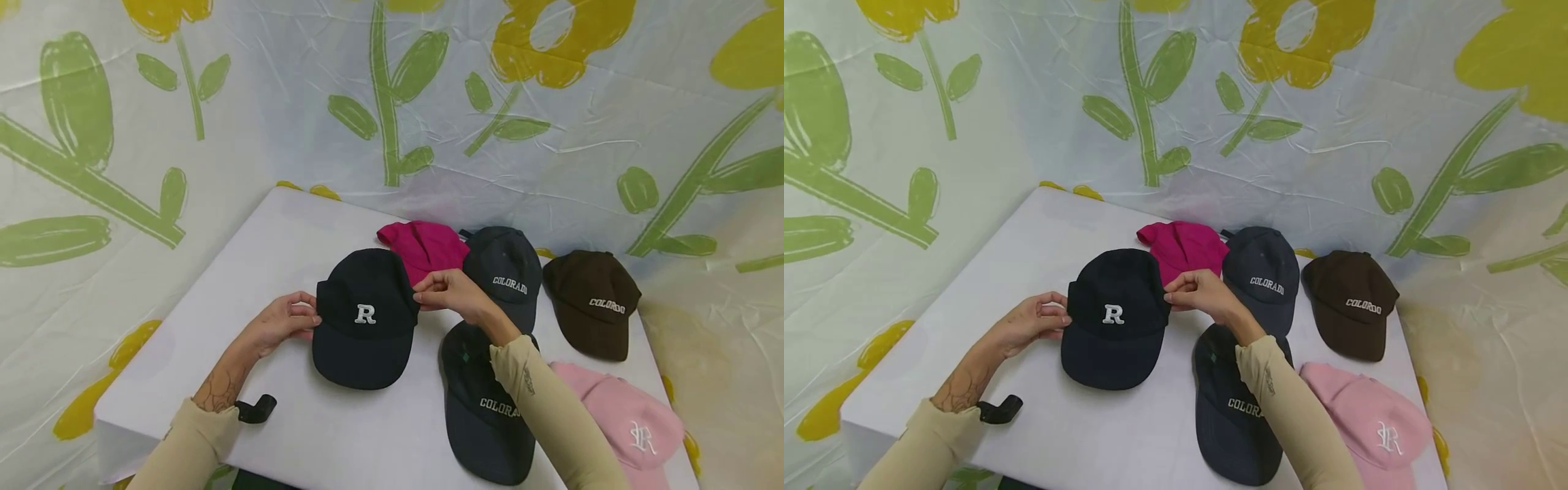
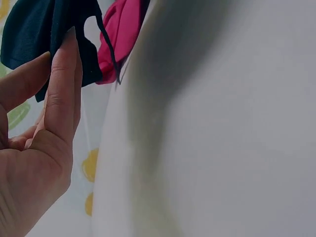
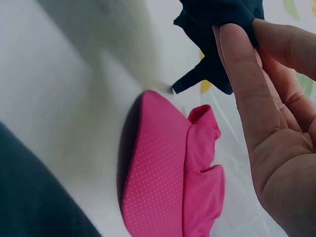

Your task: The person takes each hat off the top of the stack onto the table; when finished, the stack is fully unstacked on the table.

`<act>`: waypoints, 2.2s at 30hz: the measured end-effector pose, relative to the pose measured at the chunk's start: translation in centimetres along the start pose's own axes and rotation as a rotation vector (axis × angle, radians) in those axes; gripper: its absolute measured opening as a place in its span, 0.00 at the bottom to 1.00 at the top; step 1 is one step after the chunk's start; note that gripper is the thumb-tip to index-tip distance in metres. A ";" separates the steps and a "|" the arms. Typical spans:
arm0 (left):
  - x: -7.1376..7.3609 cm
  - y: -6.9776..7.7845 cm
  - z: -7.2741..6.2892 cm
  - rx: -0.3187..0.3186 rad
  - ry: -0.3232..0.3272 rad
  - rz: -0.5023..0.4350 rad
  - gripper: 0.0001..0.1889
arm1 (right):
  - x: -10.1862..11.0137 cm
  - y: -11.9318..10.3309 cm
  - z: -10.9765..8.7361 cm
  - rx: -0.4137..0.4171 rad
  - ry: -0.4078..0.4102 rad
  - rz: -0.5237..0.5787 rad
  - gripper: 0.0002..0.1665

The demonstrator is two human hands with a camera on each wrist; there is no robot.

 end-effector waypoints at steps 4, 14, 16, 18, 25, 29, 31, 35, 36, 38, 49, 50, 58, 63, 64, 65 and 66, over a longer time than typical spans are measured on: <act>-0.5 -0.6 -0.1 -0.002 -0.028 -0.011 0.15 | -0.1 0.3 -0.6 0.000 -0.017 0.017 0.14; -1.5 -1.9 -0.6 0.022 -0.066 0.000 0.14 | -0.9 1.0 -1.9 -0.022 -0.075 -0.003 0.14; -1.7 -2.2 -0.7 0.027 -0.077 -0.001 0.14 | -1.1 1.1 -2.2 -0.018 -0.088 -0.018 0.14; -1.8 -2.5 -0.8 0.028 -0.087 -0.003 0.13 | -1.4 1.1 -2.4 -0.013 -0.101 -0.035 0.14; -2.3 -3.1 -0.9 0.023 -0.100 0.015 0.13 | -2.2 1.4 -2.7 -0.022 -0.121 -0.090 0.12; -2.8 -3.4 -0.9 0.029 -0.099 0.048 0.13 | -2.4 1.5 -2.9 -0.021 -0.116 -0.148 0.10; -3.0 -3.7 -0.8 0.035 -0.097 0.066 0.13 | -2.6 1.5 -3.1 -0.015 -0.116 -0.182 0.10; -3.4 -4.0 -0.8 0.042 -0.089 0.098 0.13 | -2.9 1.4 -3.4 -0.019 -0.117 -0.225 0.09; -3.5 -4.0 -0.8 0.038 -0.089 0.113 0.13 | -2.9 1.4 -3.5 -0.022 -0.114 -0.232 0.09; -3.7 -3.9 -0.8 0.032 -0.087 0.136 0.12 | -2.9 1.5 -3.5 -0.030 -0.109 -0.251 0.08; -4.4 -3.4 -0.9 0.006 -0.051 0.321 0.11 | -2.7 2.1 -3.9 -0.039 -0.101 -0.389 0.08; -4.5 -3.3 -0.9 0.003 -0.044 0.344 0.11 | -2.7 2.0 -4.0 -0.038 -0.101 -0.397 0.08; -4.9 -2.8 -1.0 -0.015 -0.020 0.480 0.13 | -2.8 1.5 -4.2 -0.025 -0.103 -0.485 0.03; -4.8 -2.7 -0.8 -0.002 -0.006 0.520 0.13 | -2.8 1.7 -3.9 -0.017 -0.102 -0.525 0.02; -4.9 -2.7 -0.8 0.000 -0.003 0.527 0.13 | -2.8 1.7 -3.9 -0.015 -0.101 -0.532 0.02; -4.8 -2.6 -0.8 0.003 0.001 0.536 0.12 | -2.8 1.7 -3.8 -0.015 -0.100 -0.540 0.02; -4.8 -2.6 -0.8 0.007 0.008 0.550 0.12 | -2.8 1.8 -3.8 -0.014 -0.098 -0.549 0.02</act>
Point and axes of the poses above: each hand's wrist, its own z-axis towards the middle knuckle, its own x-axis out of the back of the hand, y = z × x, the point moved 7 cm from there along z, towards the middle knuckle, and after that the axes turned 4 degrees about x, right-handed, at the moved point
